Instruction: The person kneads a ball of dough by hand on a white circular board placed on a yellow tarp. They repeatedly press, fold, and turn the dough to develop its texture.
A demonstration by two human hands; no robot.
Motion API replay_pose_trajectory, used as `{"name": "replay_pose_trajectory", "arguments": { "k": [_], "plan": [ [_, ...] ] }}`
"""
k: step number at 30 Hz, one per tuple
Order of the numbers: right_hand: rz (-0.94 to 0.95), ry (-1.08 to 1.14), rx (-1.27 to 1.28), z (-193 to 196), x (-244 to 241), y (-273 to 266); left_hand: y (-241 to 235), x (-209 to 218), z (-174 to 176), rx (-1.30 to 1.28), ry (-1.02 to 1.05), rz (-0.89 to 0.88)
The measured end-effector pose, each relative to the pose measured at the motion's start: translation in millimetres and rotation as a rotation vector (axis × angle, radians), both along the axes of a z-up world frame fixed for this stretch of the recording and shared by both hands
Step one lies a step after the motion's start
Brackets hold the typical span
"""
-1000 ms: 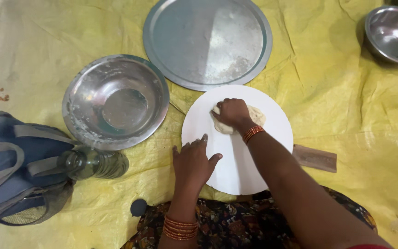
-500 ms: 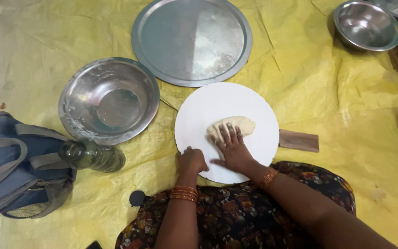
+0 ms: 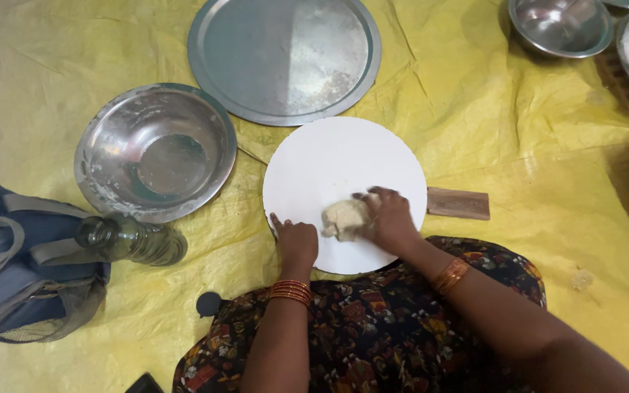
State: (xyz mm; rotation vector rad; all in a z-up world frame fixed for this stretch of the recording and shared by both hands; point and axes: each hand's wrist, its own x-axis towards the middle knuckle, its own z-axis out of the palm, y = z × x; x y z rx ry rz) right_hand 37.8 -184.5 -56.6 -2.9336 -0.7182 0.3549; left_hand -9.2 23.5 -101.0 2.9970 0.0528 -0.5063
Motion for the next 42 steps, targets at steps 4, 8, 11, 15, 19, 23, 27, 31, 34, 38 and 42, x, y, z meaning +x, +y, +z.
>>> {"name": "replay_pose_trajectory", "arguments": {
  "k": [4,8,11,15,19,23,27,31,34,38,42],
  "plan": [
    [0.480,-0.691,0.110,-5.9,-6.6,34.9,-1.4,1.6,7.7,0.002,0.020,-0.035],
    [0.250,-0.064,-0.162,-1.5,33.6,57.6,-1.4,-1.8,15.4,0.026,-0.005,-0.057],
    [0.105,0.041,-0.107,-0.5,75.5,74.7,-4.6,1.4,27.6,0.097,0.095,-0.114],
    [-0.062,0.075,0.080,-16.6,131.0,81.9,-10.5,7.7,43.9,0.219,0.264,-0.211],
    [-0.224,-0.011,0.245,-42.4,178.1,58.9,-12.0,12.3,51.6,0.208,0.310,-0.183],
    [-0.433,-0.110,0.150,-47.6,208.4,12.2,-9.0,14.2,56.0,0.187,0.306,-0.165],
    [-0.414,-0.038,0.134,-46.6,193.5,3.1,-6.7,11.5,54.9,0.191,0.285,-0.159],
    [-0.224,0.051,0.175,-41.1,155.7,25.8,-6.7,14.9,44.9,0.200,0.277,-0.164],
    [-0.176,0.179,0.175,-34.3,131.3,45.3,-6.5,13.7,31.8,0.217,0.277,-0.167],
    [-0.019,0.260,0.115,-30.0,94.1,63.3,-1.7,12.2,23.3,0.253,0.223,-0.178],
    [0.107,0.380,0.080,-36.6,51.6,65.9,2.4,9.7,33.1,0.164,0.312,-0.099]
  ]
}}
